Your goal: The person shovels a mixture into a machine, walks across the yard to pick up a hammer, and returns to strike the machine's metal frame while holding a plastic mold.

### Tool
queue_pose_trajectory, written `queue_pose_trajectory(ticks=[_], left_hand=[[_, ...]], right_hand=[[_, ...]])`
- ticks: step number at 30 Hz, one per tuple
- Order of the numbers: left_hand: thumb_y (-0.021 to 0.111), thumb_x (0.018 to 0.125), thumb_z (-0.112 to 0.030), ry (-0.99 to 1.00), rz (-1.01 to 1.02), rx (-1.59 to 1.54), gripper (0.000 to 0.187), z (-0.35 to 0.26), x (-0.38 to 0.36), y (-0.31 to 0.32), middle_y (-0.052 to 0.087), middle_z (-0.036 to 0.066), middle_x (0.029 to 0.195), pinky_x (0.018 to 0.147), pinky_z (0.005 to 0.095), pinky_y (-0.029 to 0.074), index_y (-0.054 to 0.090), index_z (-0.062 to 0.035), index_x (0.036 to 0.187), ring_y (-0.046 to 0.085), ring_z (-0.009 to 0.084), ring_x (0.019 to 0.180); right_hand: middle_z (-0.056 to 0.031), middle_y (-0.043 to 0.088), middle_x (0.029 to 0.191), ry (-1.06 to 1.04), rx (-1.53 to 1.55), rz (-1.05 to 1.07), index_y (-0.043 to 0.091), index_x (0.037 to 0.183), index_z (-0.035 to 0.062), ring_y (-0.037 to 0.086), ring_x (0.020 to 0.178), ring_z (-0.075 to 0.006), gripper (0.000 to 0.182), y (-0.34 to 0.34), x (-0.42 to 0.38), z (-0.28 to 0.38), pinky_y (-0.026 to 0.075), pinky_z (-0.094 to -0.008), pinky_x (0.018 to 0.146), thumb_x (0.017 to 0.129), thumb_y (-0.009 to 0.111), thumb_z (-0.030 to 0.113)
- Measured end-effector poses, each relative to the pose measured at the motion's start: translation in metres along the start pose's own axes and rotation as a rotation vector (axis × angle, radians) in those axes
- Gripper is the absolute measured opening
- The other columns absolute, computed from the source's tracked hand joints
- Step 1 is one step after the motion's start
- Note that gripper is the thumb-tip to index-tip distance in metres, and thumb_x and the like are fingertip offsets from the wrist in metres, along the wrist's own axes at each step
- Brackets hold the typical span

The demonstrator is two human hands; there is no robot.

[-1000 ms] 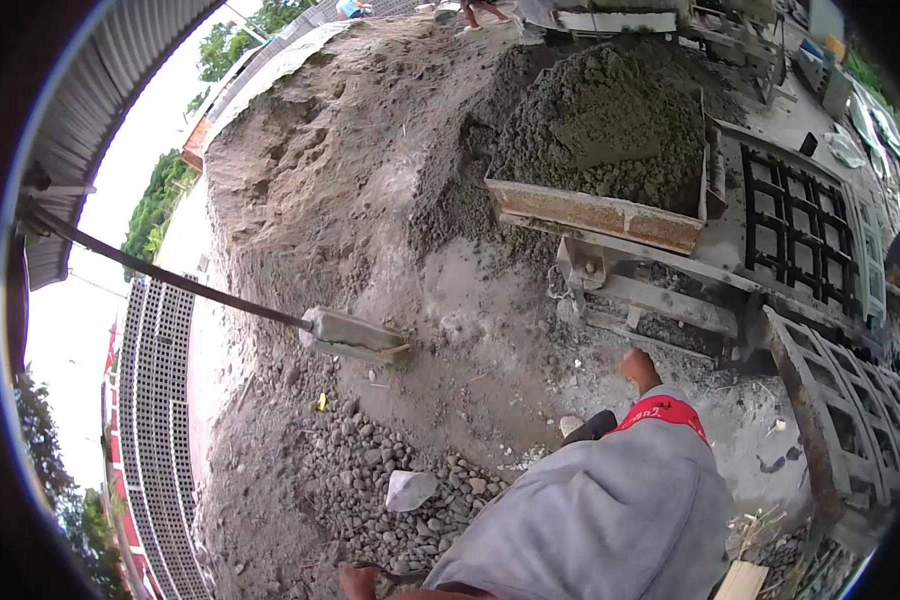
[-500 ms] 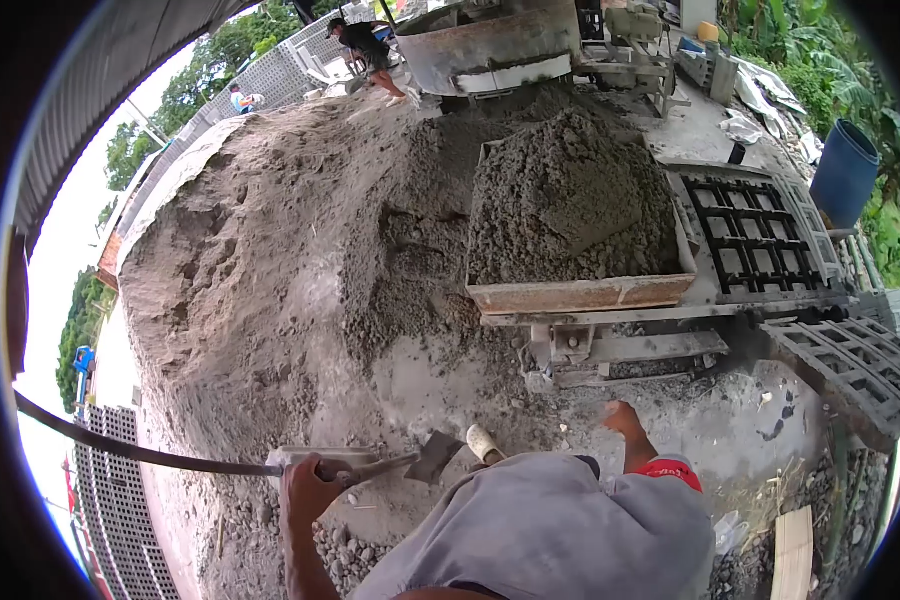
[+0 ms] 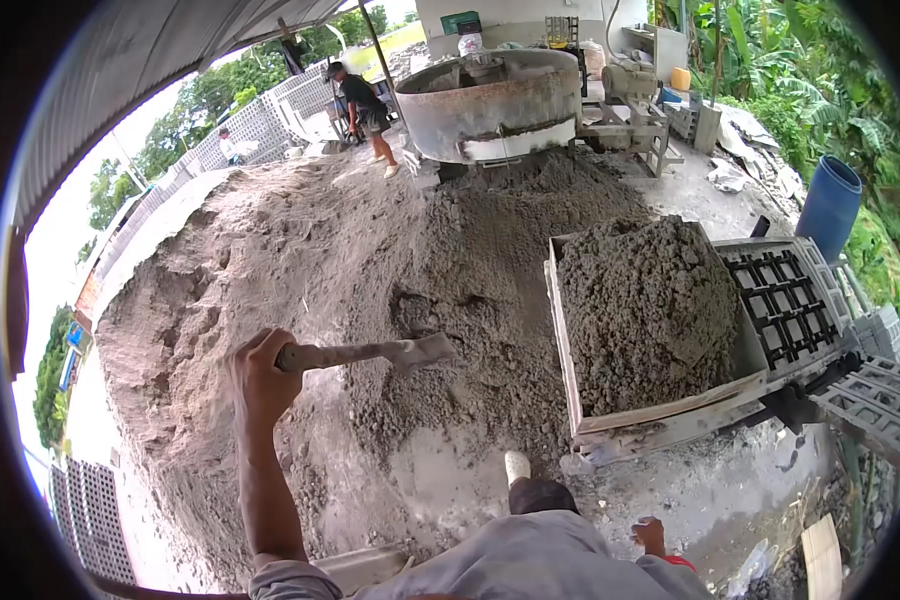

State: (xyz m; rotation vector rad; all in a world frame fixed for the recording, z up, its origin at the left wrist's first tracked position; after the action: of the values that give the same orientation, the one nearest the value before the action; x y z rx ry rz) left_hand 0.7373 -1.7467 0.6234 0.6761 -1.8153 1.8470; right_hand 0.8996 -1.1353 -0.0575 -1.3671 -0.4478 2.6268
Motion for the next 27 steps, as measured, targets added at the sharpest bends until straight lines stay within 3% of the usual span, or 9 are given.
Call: queue_pose_trajectory(ticks=[3,6,8,9,11,13,16,20,27], left_hand=[[0.064,0.063,-0.004,0.024,0.144,-0.031,0.01,0.009,0.032,0.09,0.058,0.002,0.065,0.047,0.0306,0.041,0.058,-0.01,0.068,0.057,0.0194,0.055],[0.063,0.064,-0.011,0.003,0.306,-0.085,0.008,0.033,0.036,0.262,0.061,0.003,0.074,0.06,0.0353,0.045,0.06,-0.0104,0.072,0.06,0.0204,0.068],[0.061,0.065,-0.015,0.017,0.374,-0.097,0.01,0.052,0.056,0.362,0.063,0.006,0.078,0.066,0.0376,0.047,0.061,-0.0102,0.075,0.061,0.0239,0.074],[0.06,0.065,-0.015,0.054,0.417,-0.117,0.012,0.056,0.089,0.385,0.063,0.008,0.08,0.067,0.0384,0.048,0.061,-0.0098,0.076,0.061,0.0261,0.076],[0.058,0.065,-0.014,-0.023,0.665,-0.119,0.016,0.069,0.146,0.407,0.063,0.011,0.08,0.068,0.0397,0.048,0.062,-0.0084,0.079,0.061,0.0308,0.079],[0.058,0.065,-0.014,-0.021,0.638,-0.108,0.018,0.092,0.178,0.422,0.063,0.012,0.079,0.067,0.0405,0.048,0.062,-0.0082,0.082,0.061,0.0314,0.078],[0.058,0.065,-0.014,-0.013,0.57,-0.113,0.022,0.124,0.219,0.452,0.062,0.013,0.077,0.067,0.0417,0.048,0.061,-0.0084,0.085,0.061,0.0321,0.077],[0.06,0.065,-0.016,0.011,0.546,-0.131,0.03,0.164,0.254,0.483,0.061,0.012,0.076,0.069,0.0425,0.047,0.058,-0.0084,0.094,0.06,0.0309,0.081],[0.06,0.064,-0.014,0.306,0.272,-0.542,0.055,0.185,0.268,0.451,0.047,0.012,0.116,0.097,0.0366,0.026,0.048,-0.0138,0.117,0.037,0.0263,0.114]], right_hand=[[-0.021,0.061,0.084,0.081,0.0,0.008,0.05,0.109,-0.0036,0.064,0.072,-0.0327,0.042,0.052,0.009,0.001,0.053,-0.0421,0.06,0.07,0.064,0.003],[-0.0198,0.062,0.081,0.041,0.076,0.018,0.056,0.098,-0.0058,0.065,0.072,-0.0302,0.031,0.103,0.023,0.04,0.053,-0.0406,0.059,0.071,0.064,0.005],[-0.0162,0.062,0.077,-0.616,-0.407,0.16,0.06,0.083,-0.0055,0.064,0.068,-0.0258,0.017,0.156,0.006,0.111,0.053,-0.0375,0.055,0.071,0.064,0.007],[-0.0121,0.061,0.071,0.044,-0.019,-0.002,0.061,0.069,-0.0024,0.062,0.061,-0.0225,0.012,0.165,0.028,0.091,0.052,-0.0351,0.051,0.072,0.063,0.009],[-0.0111,0.06,0.071,0.05,0.086,-0.015,0.06,0.077,-0.001,0.06,0.057,-0.0223,0.01,0.196,0.005,0.161,0.051,-0.0354,0.049,0.073,0.061,0.008],[-0.0121,0.062,0.072,-0.143,-0.064,0.065,0.059,0.089,-0.0005,0.061,0.055,-0.0208,0.02,0.241,0.105,0.148,0.05,-0.0335,0.046,0.072,0.062,0.009],[-0.013,0.062,0.078,0.005,0.288,0.083,0.056,0.102,0.0009,0.061,0.055,-0.0216,0.028,0.281,0.063,0.238,0.05,-0.0341,0.047,0.075,0.061,0.007],[-0.0125,0.062,0.077,-0.17,0.102,0.072,0.055,0.103,0.0008,0.06,0.056,-0.0213,0.027,0.305,0.039,0.3,0.051,-0.036,0.047,0.077,0.059,0.006],[-0.0154,0.06,0.078,-0.102,0.184,-0.124,0.055,0.098,-0.0011,0.061,0.059,-0.0267,0.027,0.306,0.002,0.3,0.05,-0.0371,0.047,0.074,0.062,0.011]])
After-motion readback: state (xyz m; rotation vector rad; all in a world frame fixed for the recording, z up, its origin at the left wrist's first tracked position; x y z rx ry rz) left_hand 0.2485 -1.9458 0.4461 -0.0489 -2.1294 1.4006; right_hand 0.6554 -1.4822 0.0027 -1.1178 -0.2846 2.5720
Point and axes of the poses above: each hand's wrist, its own x-axis towards the middle knuckle, its own y-axis out of the palm, z = x × y, the point moved 9 cm from there along x, towards the middle knuckle
